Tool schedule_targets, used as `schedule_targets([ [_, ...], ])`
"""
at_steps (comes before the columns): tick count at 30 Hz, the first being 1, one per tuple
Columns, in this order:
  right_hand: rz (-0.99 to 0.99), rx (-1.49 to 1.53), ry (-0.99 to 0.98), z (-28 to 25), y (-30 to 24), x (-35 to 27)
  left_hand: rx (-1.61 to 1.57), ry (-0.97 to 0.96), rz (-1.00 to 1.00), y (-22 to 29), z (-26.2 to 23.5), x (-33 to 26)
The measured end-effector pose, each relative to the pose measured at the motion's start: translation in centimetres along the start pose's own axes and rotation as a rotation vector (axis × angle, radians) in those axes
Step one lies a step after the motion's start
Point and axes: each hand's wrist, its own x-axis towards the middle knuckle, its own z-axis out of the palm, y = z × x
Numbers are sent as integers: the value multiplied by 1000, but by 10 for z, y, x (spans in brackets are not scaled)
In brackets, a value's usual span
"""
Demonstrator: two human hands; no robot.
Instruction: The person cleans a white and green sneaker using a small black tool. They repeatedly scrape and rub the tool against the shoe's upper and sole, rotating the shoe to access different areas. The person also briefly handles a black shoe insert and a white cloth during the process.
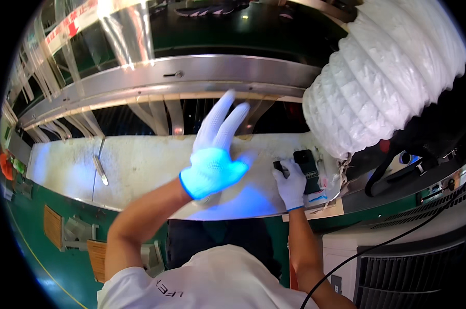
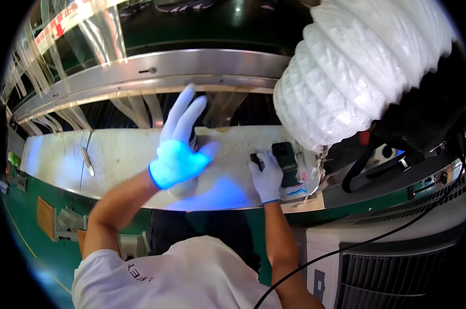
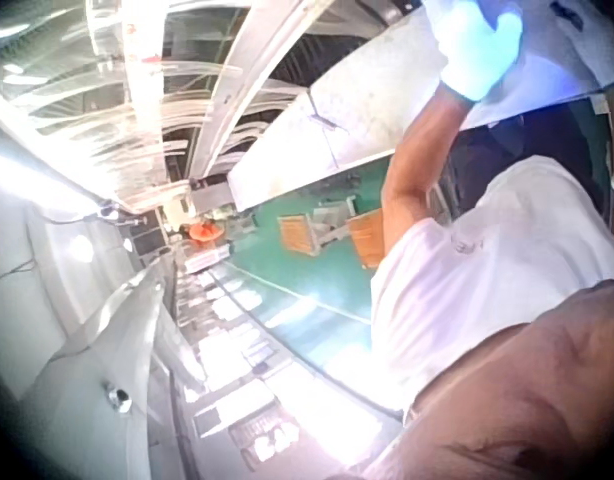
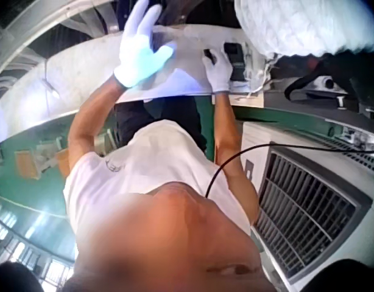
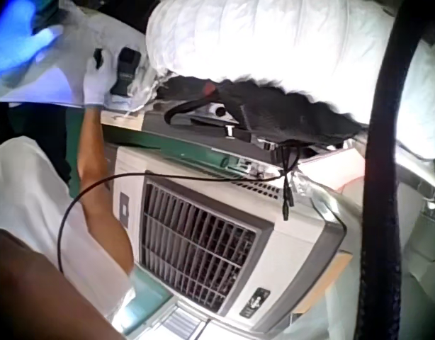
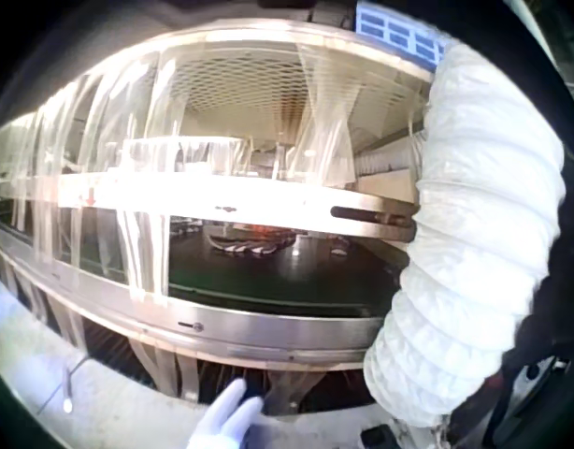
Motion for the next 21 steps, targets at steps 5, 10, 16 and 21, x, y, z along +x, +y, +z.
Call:
schedule_targets([
  [5,9,85,45,7,0,4,-148,152,165,-29,62,175],
  [10,56,125,80,0,-9,9,-91,-204,-200,-66,162,311],
  [16,28,140,143,6,-22,11,545,-586,-28,-132,239,373],
  [21,82,81,142,-1,-17,4,618,-691,-12,-138,286,382],
])
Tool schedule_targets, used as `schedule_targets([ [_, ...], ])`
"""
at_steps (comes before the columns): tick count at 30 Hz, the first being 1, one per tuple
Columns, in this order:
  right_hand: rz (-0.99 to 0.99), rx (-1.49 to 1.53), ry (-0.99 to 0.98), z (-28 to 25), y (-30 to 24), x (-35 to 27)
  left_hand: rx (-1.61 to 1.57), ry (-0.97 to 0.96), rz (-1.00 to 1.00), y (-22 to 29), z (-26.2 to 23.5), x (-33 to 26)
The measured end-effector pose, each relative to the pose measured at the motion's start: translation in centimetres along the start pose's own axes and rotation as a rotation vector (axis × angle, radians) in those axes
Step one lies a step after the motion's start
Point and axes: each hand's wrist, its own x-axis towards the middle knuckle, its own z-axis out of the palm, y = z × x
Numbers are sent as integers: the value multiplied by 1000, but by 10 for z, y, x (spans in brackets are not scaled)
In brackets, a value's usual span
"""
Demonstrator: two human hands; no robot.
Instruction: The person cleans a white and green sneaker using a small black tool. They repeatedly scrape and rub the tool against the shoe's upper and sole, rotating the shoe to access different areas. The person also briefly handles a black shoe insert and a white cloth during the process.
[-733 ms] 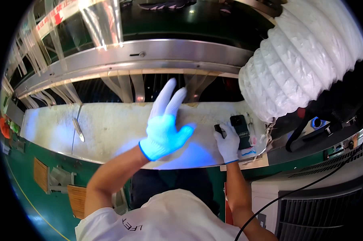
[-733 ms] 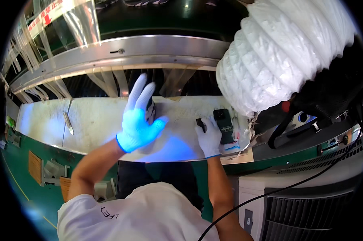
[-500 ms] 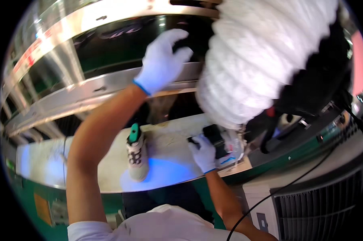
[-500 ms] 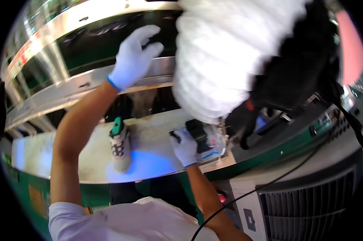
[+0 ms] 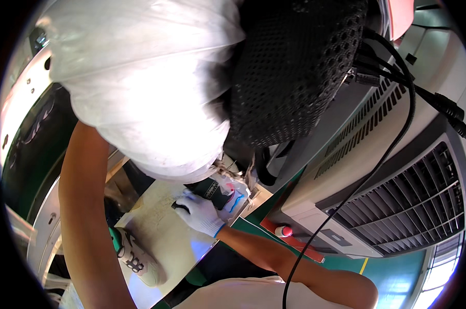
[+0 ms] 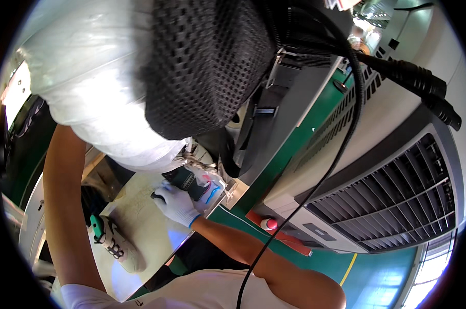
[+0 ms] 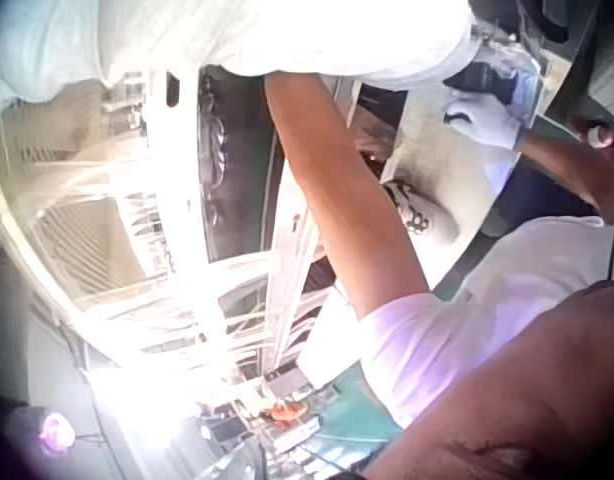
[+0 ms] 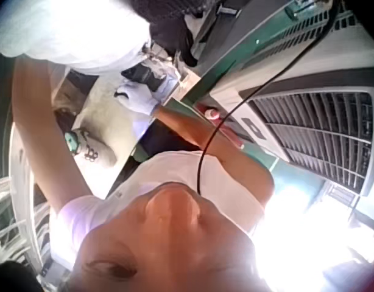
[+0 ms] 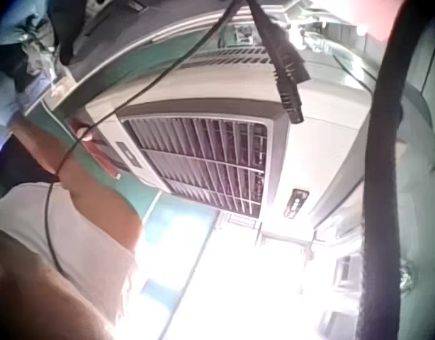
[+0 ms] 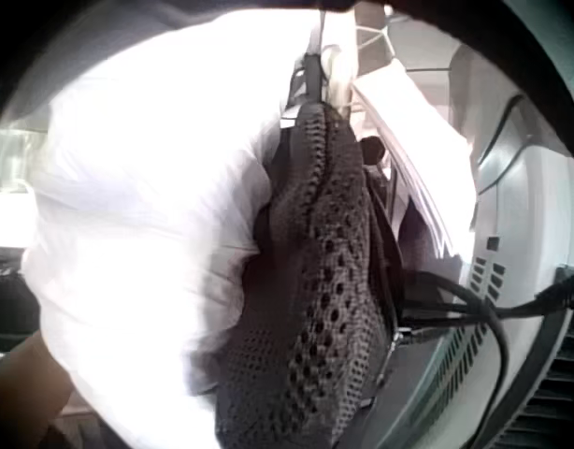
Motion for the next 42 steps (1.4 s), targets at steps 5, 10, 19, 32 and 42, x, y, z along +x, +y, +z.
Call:
schedule_targets([
  [5,0,-22,-38,6,4,-3,48,1,10,-7,1,0],
  [10,6,10,-68,1,0,2,73,41,32,-16,-4,-19],
  [19,-49,7,31,11,3,2,121,458,176,-40,-39,-166],
  [32,-91,-43,-96,9,24,4,-306,-225,438,111,73,-611],
  [42,-61,160,-423,-64,-99,-87,-753,355,-590,31,79,-608],
])
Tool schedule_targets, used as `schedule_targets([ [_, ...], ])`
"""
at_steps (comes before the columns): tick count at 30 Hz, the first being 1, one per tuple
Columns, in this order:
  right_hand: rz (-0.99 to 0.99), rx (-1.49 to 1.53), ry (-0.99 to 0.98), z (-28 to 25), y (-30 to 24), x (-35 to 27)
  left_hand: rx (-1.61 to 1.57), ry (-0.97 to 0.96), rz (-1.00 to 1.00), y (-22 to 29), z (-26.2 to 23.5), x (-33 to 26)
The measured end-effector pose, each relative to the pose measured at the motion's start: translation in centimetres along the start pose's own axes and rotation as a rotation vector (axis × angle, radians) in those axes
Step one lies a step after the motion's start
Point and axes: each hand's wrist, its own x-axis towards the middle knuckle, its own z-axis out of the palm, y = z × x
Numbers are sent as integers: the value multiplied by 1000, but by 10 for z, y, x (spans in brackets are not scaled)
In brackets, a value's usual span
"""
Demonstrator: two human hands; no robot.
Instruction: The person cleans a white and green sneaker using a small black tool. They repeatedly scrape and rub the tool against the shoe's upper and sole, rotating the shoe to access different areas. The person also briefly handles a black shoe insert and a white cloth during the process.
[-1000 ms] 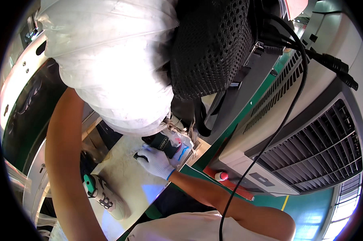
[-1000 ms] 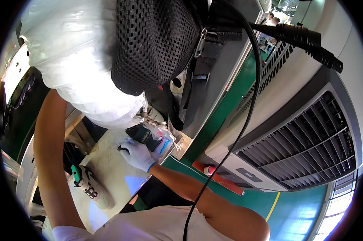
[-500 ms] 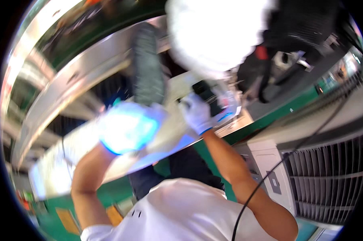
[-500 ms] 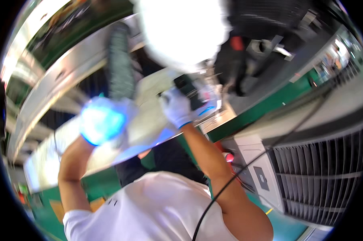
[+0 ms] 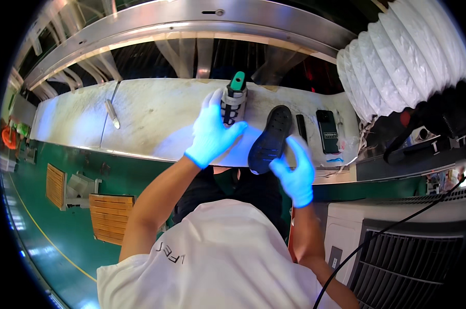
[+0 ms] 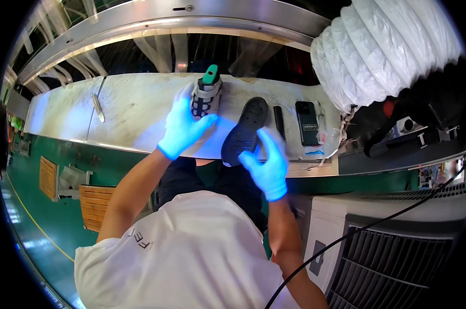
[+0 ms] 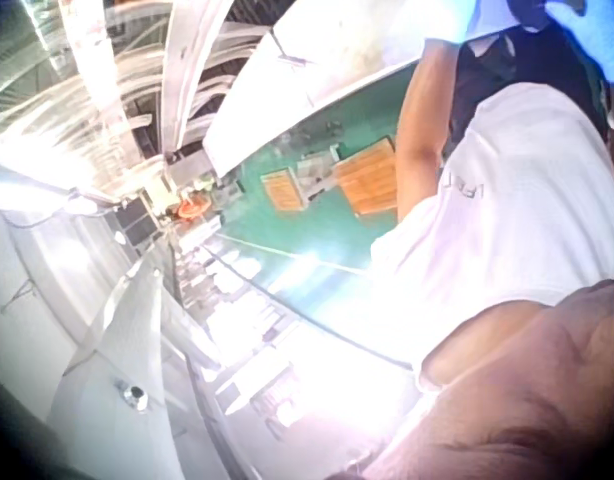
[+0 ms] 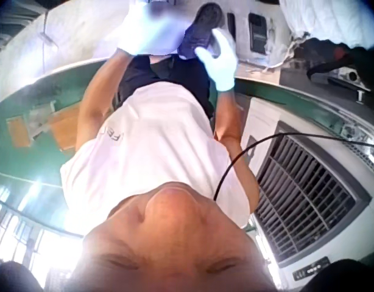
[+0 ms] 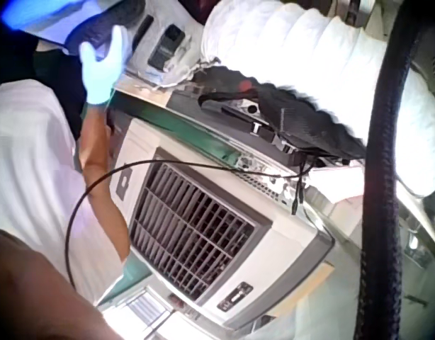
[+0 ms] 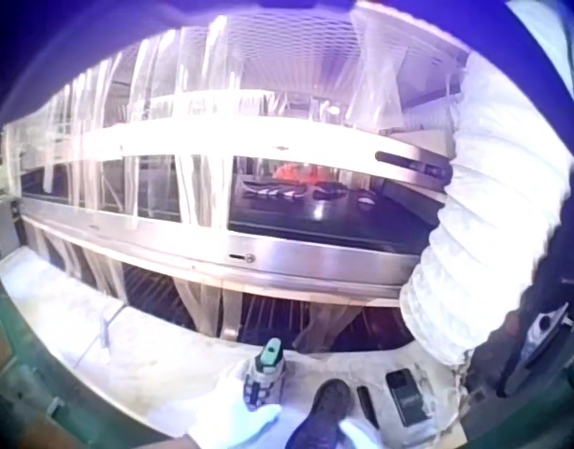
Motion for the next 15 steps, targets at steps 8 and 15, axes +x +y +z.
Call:
schedule_targets([
  [8,-291,-303,10,68,16,-36,-10,-179,-258,-19,9,-6],
  [15,-289,-325,-30,38,27,-62,-241,39,-273,10,-6,-93],
])
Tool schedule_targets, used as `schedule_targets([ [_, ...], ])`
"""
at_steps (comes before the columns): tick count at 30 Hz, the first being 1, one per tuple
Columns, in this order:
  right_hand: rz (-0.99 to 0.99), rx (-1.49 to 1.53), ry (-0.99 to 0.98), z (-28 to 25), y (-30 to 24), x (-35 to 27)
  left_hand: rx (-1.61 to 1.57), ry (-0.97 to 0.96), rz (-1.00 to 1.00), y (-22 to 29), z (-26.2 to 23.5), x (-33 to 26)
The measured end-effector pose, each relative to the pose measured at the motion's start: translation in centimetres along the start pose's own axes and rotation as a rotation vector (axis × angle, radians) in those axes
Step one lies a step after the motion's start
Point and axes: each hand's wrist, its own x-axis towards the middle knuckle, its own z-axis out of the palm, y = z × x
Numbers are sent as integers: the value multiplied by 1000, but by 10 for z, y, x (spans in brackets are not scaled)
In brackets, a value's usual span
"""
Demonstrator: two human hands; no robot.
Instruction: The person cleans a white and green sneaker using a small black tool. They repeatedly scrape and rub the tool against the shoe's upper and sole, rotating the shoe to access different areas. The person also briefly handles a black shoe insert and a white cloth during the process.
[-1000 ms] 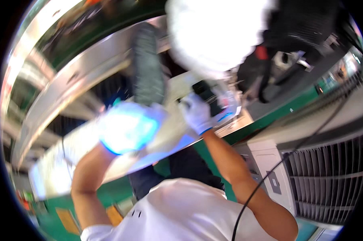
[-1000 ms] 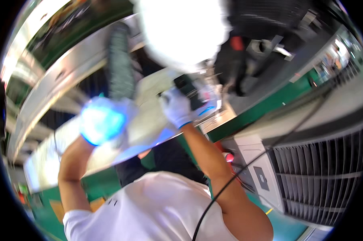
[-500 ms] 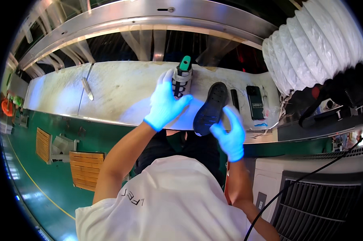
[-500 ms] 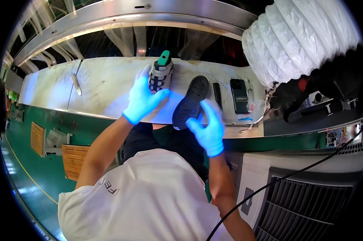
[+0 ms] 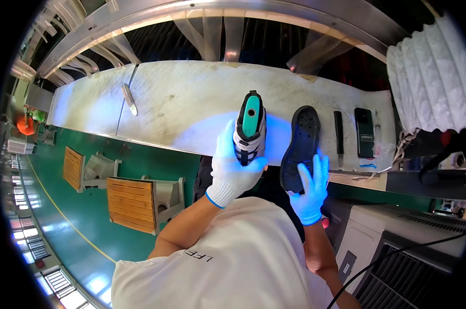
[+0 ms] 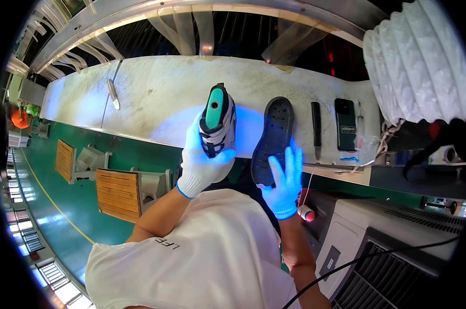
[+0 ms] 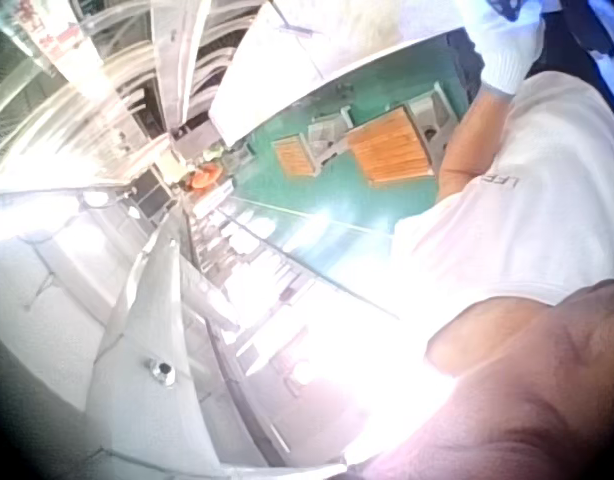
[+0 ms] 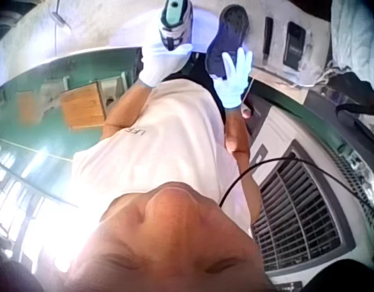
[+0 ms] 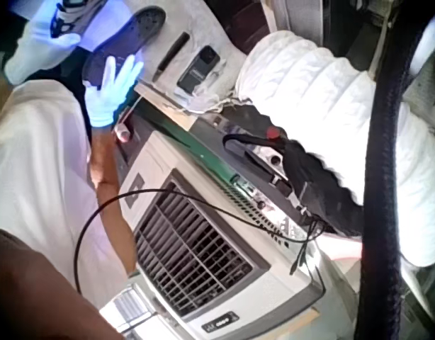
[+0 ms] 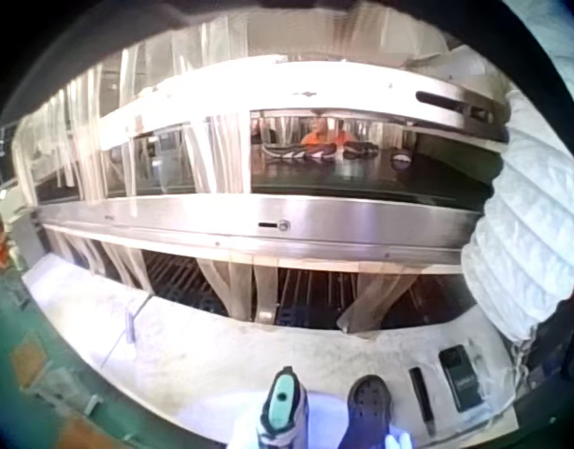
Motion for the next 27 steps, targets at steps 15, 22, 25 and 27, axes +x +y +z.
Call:
schedule_targets([
  [15,155,59,149,22,-15,-11,504,-8,898,-73,-38,-26],
  [22,-38,182,242,-48,-35,25,193,-144,749,65,-50,43],
  [25,72,621,327,-84,-75,31,52,-330,384,105,-63,45],
  [27,264,690,297,-87,-84,26,-44,-413,222,106,-56,37],
])
